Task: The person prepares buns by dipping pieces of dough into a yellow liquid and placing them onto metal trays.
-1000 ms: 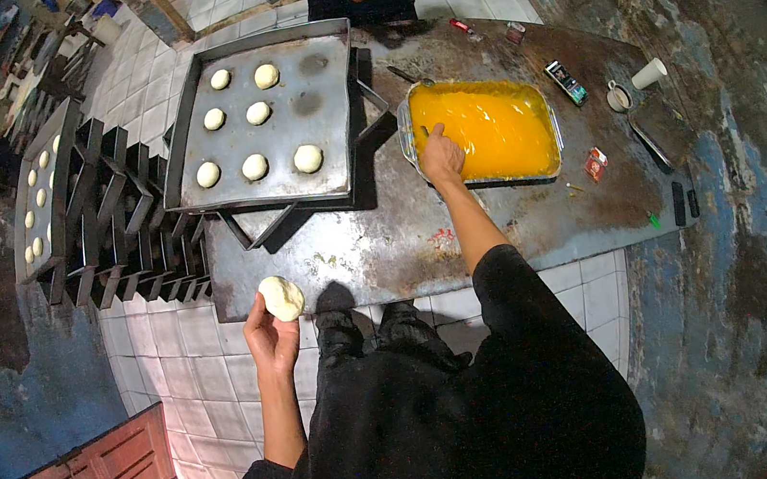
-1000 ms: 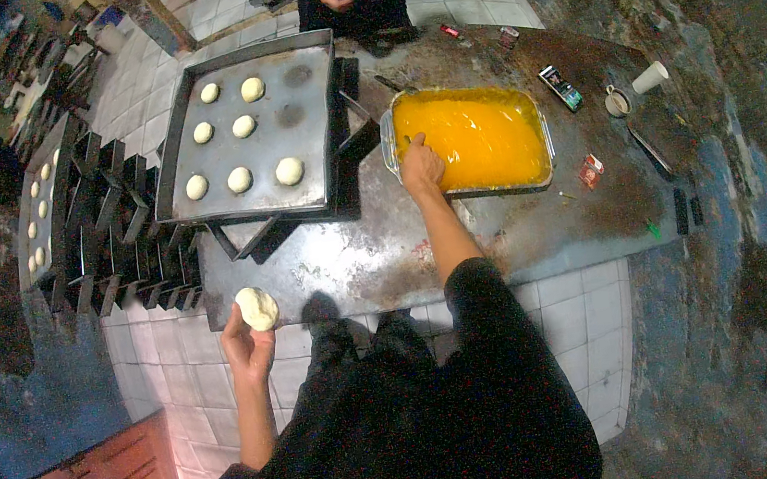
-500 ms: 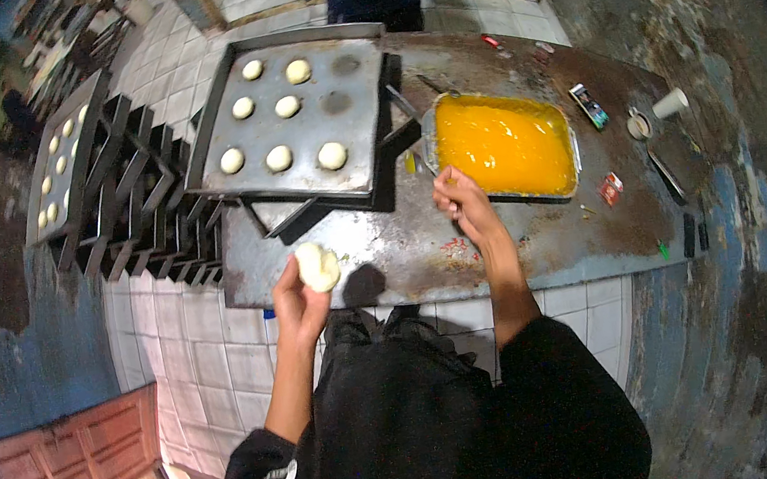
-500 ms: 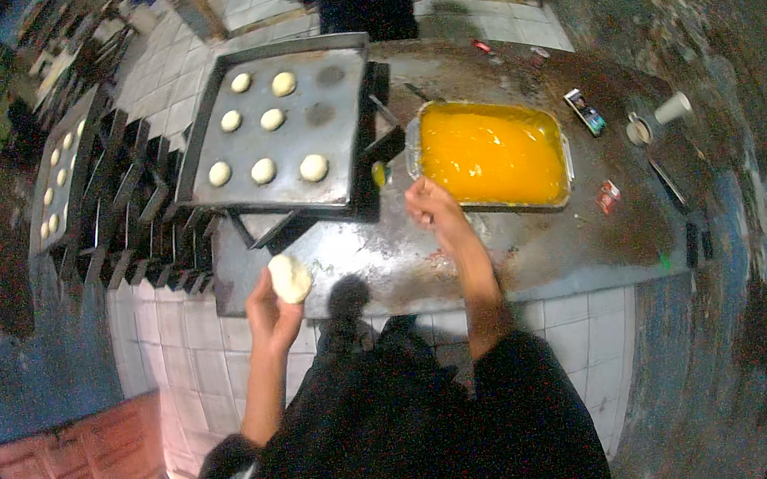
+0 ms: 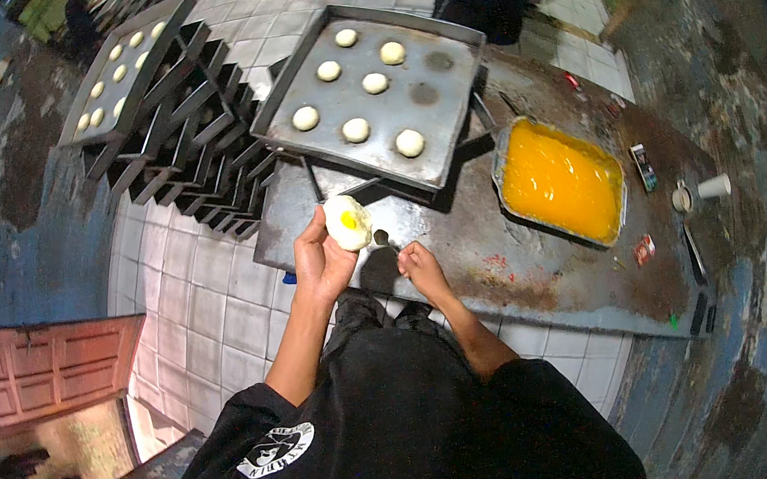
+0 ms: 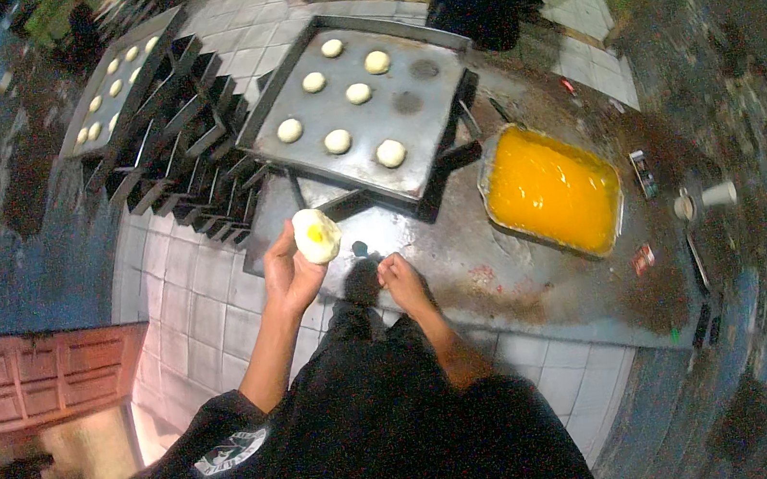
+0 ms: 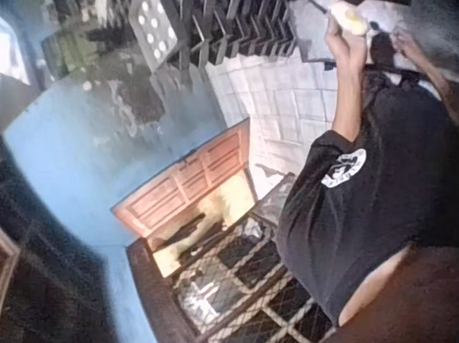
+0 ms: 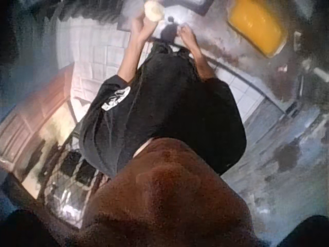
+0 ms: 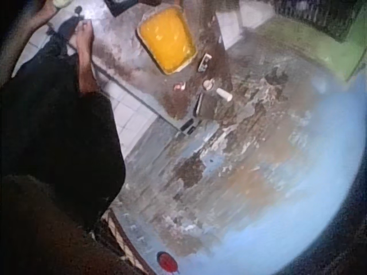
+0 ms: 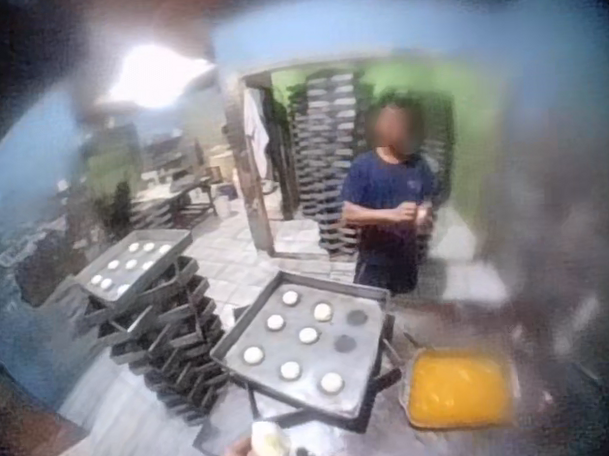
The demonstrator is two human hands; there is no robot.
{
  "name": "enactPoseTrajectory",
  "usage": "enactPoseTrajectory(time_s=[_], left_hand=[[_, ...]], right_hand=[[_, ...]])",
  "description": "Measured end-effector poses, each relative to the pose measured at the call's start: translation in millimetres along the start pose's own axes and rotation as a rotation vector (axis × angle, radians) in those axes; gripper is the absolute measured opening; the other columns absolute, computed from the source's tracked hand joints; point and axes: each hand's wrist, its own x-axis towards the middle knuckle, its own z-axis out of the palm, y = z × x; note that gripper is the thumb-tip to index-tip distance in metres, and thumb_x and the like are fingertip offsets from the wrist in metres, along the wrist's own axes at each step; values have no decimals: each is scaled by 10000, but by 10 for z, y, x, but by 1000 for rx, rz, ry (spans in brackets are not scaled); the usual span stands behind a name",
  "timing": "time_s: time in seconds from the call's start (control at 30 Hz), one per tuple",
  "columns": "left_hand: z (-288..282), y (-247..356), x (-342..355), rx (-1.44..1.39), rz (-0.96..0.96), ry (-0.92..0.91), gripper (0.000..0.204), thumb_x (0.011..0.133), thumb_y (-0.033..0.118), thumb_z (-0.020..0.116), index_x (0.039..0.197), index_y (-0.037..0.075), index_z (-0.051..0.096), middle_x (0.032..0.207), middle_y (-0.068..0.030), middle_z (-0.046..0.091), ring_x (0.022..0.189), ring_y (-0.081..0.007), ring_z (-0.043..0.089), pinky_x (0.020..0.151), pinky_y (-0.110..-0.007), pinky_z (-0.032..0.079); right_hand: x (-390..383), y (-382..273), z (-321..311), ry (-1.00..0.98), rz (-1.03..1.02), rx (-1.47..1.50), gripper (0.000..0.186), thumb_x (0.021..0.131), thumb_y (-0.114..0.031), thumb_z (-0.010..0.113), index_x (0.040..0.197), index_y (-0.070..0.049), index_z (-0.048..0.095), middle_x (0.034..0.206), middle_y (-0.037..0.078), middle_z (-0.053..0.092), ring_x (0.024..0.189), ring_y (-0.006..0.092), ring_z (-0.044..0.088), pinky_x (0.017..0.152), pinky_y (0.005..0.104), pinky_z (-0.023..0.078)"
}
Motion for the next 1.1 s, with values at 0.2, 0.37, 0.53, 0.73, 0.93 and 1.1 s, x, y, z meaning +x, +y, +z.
enactPoseTrajectory(time_s=[0.2,0.37,0.53,0.73,0.93,1.1], left_hand=[[-122,306,-63,-32,6,-30,613,1031,454,540,1341,-74,500,1357,-239,602,1268,-367,583,1139,-502,409],[-184,402,-16,156,110,-102,430,1007,262,597,1305,-43,544,1252,-189,639,1183,-303,628,1061,-451,482],[23,521,-79,879,204,89,540,841,-75,605,1377,-40,553,1209,-102,636,1149,-190,618,1005,-324,504],[418,605,-260,1393,456,50,456,819,-70,710,1270,-6,693,1168,-84,645,1075,-166,628,973,-280,508],[462,405,-242,975,745,245,332,904,27,730,1227,-41,695,1196,-141,716,1068,-186,668,947,-302,523],[683,141,-264,612,686,-83,338,983,71,626,1297,-53,612,1283,-198,678,1152,-214,652,1022,-349,503]], right_hand=[[396,-631,519,125,-258,-853,252,1005,-276,624,1163,-84,661,1155,184,692,1135,368,615,914,475,490],[386,-1762,951,-350,213,584,468,987,-225,663,1420,-90,544,1359,106,607,1288,252,557,1030,400,477],[266,-2035,944,-288,-348,-368,670,857,-39,747,1472,-104,489,1387,120,570,1327,264,535,1012,351,512],[304,-2133,870,-95,-691,-665,473,870,-44,743,1330,-39,634,1329,178,648,1167,272,668,924,341,553],[-61,-2500,1195,-53,-698,-498,404,892,-52,713,1291,-12,657,1123,166,740,999,317,733,867,378,572],[-30,-2554,948,-47,-812,-663,432,834,-76,771,1245,-5,658,1149,157,707,984,281,724,782,381,580]])
